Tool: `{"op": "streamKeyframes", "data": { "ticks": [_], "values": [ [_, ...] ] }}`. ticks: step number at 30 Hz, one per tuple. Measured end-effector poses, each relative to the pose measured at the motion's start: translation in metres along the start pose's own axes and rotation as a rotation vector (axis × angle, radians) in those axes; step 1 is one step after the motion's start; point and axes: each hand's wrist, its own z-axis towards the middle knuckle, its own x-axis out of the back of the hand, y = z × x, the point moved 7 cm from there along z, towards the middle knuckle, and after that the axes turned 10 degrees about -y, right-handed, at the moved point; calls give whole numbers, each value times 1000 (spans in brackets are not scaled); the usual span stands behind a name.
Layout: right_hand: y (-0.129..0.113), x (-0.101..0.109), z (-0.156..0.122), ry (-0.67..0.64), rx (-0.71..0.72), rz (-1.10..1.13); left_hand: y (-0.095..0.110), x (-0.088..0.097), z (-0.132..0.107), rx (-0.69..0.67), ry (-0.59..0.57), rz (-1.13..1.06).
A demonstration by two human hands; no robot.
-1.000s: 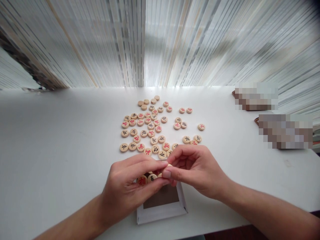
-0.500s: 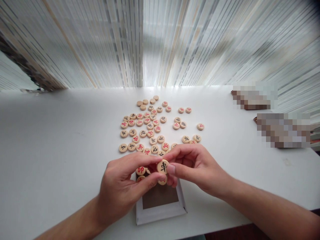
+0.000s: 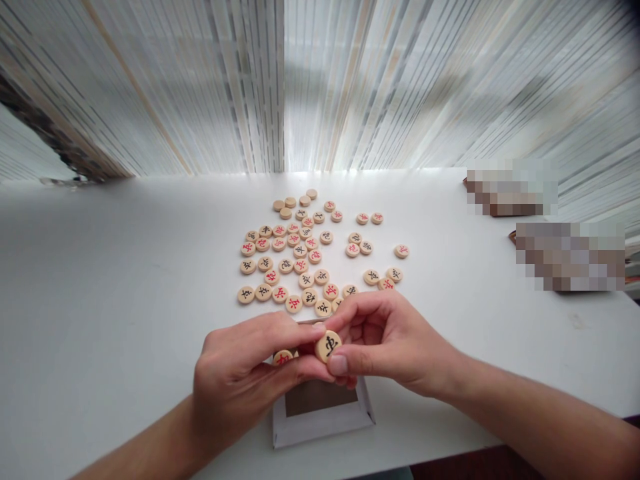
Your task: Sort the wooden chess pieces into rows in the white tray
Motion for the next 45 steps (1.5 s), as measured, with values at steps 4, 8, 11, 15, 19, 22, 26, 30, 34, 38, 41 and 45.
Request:
{"op": "streamKeyframes", "data": {
  "ticks": [4,8,11,15,19,22,26,30,34,38,41,45],
  "values": [
    [4,4,-1,27,-19,-10,1,-3,-2,-31,-55,44],
    [3,6,-1,63,-18,-36,1,-6,-1,-27,-73,43],
    [0,6,-1,80,-9,-50,1,-8,1,-14,-78,22],
    [-1,5,-2,83,-5,-60,1,-9,3,-6,-77,-2],
    [-3,4,-2,64,1,-88,-1,-9,1,4,-81,-27],
    [-8,1,-2,27,24,-119,-3,-6,-1,16,-51,-45],
    [-10,0,-2,6,34,-129,-4,-4,-3,29,-28,-68],
    [-6,-2,-2,-24,27,-48,-3,-1,-2,20,-5,-50],
    [0,-2,-2,-26,13,20,-1,0,-2,0,-6,-10],
    [7,0,-3,17,-34,35,2,-3,-3,-26,-58,12],
    [9,1,-4,37,-45,41,2,-4,-4,-31,-79,30],
    [6,0,-3,46,-24,33,5,-5,-2,-76,-82,60]
  ]
}}
